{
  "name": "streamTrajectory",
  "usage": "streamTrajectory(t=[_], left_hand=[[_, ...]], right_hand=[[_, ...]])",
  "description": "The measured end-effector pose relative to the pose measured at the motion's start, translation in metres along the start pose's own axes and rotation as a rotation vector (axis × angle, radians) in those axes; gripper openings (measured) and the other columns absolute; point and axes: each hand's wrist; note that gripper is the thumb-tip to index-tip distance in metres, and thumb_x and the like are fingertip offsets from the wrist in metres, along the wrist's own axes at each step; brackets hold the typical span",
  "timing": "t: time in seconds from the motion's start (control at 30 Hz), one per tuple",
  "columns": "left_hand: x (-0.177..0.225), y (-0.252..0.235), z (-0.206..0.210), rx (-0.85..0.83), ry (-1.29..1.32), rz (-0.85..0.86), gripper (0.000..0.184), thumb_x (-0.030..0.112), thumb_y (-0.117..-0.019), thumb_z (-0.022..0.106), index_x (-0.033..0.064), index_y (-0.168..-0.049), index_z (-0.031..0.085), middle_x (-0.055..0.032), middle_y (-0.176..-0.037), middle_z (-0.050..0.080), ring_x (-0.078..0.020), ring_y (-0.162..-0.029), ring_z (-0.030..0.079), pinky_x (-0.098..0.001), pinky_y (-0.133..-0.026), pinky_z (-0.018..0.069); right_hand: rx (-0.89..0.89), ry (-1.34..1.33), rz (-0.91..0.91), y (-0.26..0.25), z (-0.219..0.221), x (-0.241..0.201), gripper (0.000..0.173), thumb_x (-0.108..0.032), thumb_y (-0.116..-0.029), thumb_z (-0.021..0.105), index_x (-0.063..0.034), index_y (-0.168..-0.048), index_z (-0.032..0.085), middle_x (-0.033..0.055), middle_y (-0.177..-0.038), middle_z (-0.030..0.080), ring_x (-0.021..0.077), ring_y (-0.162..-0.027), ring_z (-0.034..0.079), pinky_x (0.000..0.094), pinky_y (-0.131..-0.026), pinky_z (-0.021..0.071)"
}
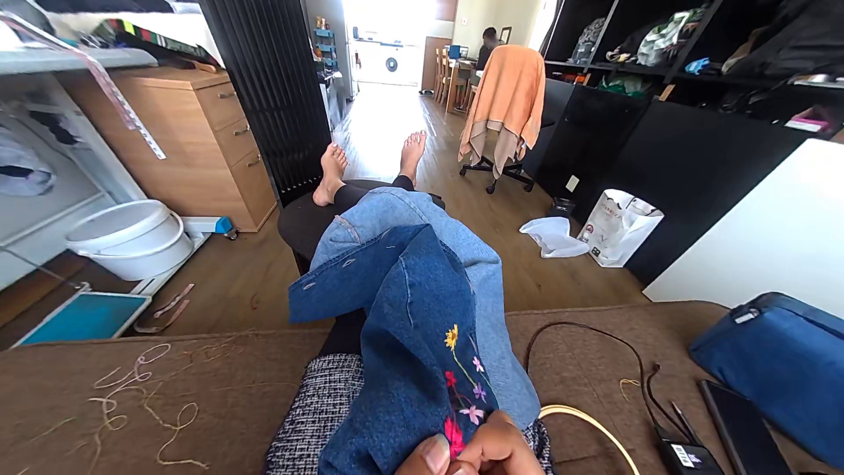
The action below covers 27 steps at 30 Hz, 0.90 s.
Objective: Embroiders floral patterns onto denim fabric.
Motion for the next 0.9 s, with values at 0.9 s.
streamTrajectory(t=[0.9], left_hand=[[0.004,-0.004,-0.009,0.010,-0.073,0.019,0.020,0.002,-0.0911,0.071,0.0178,-0.101,0.079,0.0051,-0.098,0.078,-0.0030,-0.095,0.072,-0.0247,-0.092,0.0583]], right_hand=[[-0.117,0.356,-0.106,-0.036,-0.036,-0.022,0.019,-0.022,-0.1041,0.061,-0.0047,-0.110,0.060,0.0000,-0.087,0.068,-0.0012,-0.078,0.066,0.0157,-0.070,0.0572]])
Point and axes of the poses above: each hand's wrist, its own y-axis away from the middle knuckle, its own z-axis out of the palm, x = y × z
